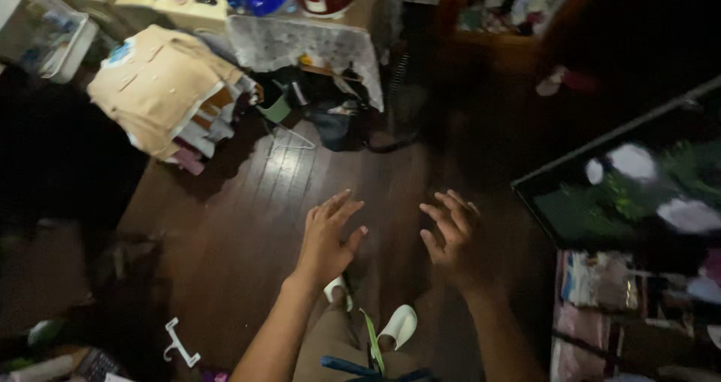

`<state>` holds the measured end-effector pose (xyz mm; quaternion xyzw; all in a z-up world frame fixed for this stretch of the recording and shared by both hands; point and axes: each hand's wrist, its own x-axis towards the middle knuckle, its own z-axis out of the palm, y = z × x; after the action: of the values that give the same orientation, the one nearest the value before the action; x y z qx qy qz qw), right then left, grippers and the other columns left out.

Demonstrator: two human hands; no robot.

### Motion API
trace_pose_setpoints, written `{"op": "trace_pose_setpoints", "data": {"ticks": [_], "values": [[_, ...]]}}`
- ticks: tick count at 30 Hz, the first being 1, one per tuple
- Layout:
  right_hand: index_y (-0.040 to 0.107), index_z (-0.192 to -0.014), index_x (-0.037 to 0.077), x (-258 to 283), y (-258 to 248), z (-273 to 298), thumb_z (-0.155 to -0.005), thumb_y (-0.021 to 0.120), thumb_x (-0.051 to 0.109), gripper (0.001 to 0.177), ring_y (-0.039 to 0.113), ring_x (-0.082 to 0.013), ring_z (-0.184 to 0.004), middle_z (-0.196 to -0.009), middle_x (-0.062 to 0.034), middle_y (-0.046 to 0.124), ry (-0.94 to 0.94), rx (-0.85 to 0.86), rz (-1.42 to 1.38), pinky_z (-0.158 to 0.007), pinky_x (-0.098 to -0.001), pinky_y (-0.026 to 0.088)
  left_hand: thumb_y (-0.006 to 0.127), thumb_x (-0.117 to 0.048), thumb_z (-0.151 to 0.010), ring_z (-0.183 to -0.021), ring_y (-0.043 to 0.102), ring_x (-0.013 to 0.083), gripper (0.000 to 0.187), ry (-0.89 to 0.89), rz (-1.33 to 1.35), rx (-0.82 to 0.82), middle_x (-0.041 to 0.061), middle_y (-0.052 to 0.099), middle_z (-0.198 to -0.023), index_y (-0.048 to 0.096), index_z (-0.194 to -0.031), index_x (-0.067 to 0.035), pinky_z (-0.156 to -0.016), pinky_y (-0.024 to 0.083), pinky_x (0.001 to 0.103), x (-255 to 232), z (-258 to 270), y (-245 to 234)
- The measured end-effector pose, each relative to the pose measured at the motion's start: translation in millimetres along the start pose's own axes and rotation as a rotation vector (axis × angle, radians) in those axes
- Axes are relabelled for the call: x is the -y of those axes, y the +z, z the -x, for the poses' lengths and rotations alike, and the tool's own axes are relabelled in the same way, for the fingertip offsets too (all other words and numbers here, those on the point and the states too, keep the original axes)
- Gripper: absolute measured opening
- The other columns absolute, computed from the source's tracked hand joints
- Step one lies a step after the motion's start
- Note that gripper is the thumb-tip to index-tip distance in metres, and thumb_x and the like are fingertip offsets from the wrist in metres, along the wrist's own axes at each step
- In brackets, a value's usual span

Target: The person picks up shirts from a pile, places each one onto a plastic hanger, and hangs them on a rod inside a closet.

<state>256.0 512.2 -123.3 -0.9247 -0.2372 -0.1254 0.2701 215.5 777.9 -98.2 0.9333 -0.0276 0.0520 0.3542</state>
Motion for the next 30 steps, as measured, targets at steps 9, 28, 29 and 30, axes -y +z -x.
{"op": "trace_pose_setpoints", "data": {"ticks": [9, 28, 29, 30], "values": [[0.069, -0.132, 0.015, 68, 59, -55, -0.085, 0.079, 0.022, 0.049, 0.048, -0.0356, -0.144, -0.146, -0.0126, 0.059, -0.126, 0.056, -0.059, -0.121, -0.0563, 0.034, 0.079, -0.02, -0.085, -0.144, 0.05, 0.0339, 0.05, -0.058, 0.052, -0.171, 0.015, 0.057, -0.153, 0.068, -0.133, -0.012, -0.12, 0.03, 0.057, 68, 26, -57], [0.066, -0.135, 0.02, 310, 240, -201, -0.083, 0.08, 0.02, 0.054, 0.043, -0.0365, -0.148, -0.15, -0.012, 0.053, -0.393, 0.179, -0.153, -0.12, -0.0595, 0.032, 0.08, -0.026, -0.087, -0.145, 0.048, 0.0321, 0.049, -0.218, -0.054, -0.337, 0.013, 0.055, -0.154, 0.068, -0.133, -0.013, -0.118, 0.029, 0.055, 301, 70, -262], [0.065, -0.136, 0.019, 319, 247, -208, -0.083, 0.08, 0.02, 0.055, 0.043, -0.0369, -0.149, -0.15, -0.0124, 0.052, -0.413, 0.188, -0.155, -0.12, -0.0593, 0.033, 0.08, -0.025, -0.087, -0.145, 0.049, 0.032, 0.048, -0.226, -0.039, -0.363, 0.013, 0.056, -0.154, 0.068, -0.132, -0.014, -0.118, 0.029, 0.055, 307, 72, -268], [0.064, -0.136, 0.019, 327, 252, -213, -0.083, 0.08, 0.019, 0.055, 0.043, -0.037, -0.149, -0.15, -0.0119, 0.052, -0.432, 0.19, -0.172, -0.121, -0.0589, 0.033, 0.08, -0.025, -0.087, -0.145, 0.049, 0.0319, 0.048, -0.235, -0.024, -0.387, 0.012, 0.058, -0.154, 0.068, -0.132, -0.014, -0.119, 0.03, 0.055, 312, 74, -274]]}}
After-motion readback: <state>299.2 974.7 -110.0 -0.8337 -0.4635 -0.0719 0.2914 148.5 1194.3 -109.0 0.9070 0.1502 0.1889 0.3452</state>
